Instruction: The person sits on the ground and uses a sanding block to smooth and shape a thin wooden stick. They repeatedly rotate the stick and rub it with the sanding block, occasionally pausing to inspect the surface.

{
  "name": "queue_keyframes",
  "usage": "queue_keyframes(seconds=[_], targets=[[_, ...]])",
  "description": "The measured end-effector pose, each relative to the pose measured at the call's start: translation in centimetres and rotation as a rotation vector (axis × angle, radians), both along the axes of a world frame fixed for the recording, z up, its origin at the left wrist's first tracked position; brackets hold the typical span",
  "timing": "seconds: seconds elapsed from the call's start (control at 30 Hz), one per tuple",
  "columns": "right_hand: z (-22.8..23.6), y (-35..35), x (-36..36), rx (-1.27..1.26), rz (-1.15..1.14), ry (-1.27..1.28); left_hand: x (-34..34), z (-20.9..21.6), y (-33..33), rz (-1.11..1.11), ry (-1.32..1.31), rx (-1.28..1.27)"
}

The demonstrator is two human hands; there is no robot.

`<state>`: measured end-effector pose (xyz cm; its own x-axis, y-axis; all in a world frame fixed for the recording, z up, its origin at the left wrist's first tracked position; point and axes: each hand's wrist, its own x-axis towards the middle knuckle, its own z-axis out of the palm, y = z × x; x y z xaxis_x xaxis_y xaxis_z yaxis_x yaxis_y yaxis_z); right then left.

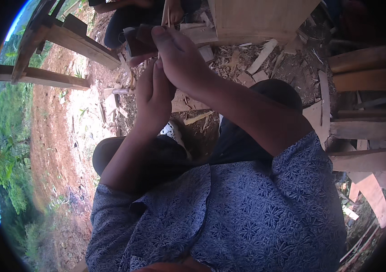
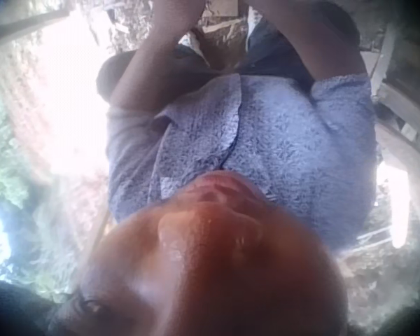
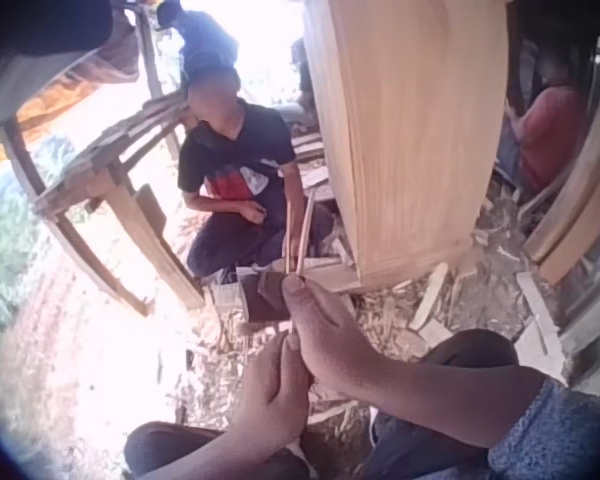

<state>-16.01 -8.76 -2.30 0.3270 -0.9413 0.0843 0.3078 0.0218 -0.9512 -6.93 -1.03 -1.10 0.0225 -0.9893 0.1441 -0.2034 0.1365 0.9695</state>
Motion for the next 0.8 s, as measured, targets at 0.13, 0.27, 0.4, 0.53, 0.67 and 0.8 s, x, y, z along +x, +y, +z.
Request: queue_keyframes(seconds=[0.13, 0.27, 0.4, 0.53, 0.67, 0.8], targets=[[2.2, -2.7, -1.7, 0.045, -0.049, 0.0, -0.5, -0.1, 1.2, -0.026, -0.068, 0.038], [2.1, 0.3, -1.3, -0.022, 0.011, 0.154, 0.0, 0.0, 0.9, 0.003, 0.036, 0.08], [0.4, 0.7, -0.2, -0.047, -0.023, -0.154, -0.1, 0.0, 0.7, -0.132, 0.32, 0.176], [3.1, -1.4, -1.6, -0.204, 0.075, -0.154, -0.1, -0.2, 1.1, -0.328, 0.817, 0.281], [1.5, 1.0, -0.3, -0.199, 0.089, -0.175, -0.2, 0.6, 0.6, -0.313, 1.025, 0.39], [3.2, -2.3, -2.4, -0.251, 0.05, -0.071, 0.2, 0.7, 1.9, -0.443, 1.09, 0.437]])
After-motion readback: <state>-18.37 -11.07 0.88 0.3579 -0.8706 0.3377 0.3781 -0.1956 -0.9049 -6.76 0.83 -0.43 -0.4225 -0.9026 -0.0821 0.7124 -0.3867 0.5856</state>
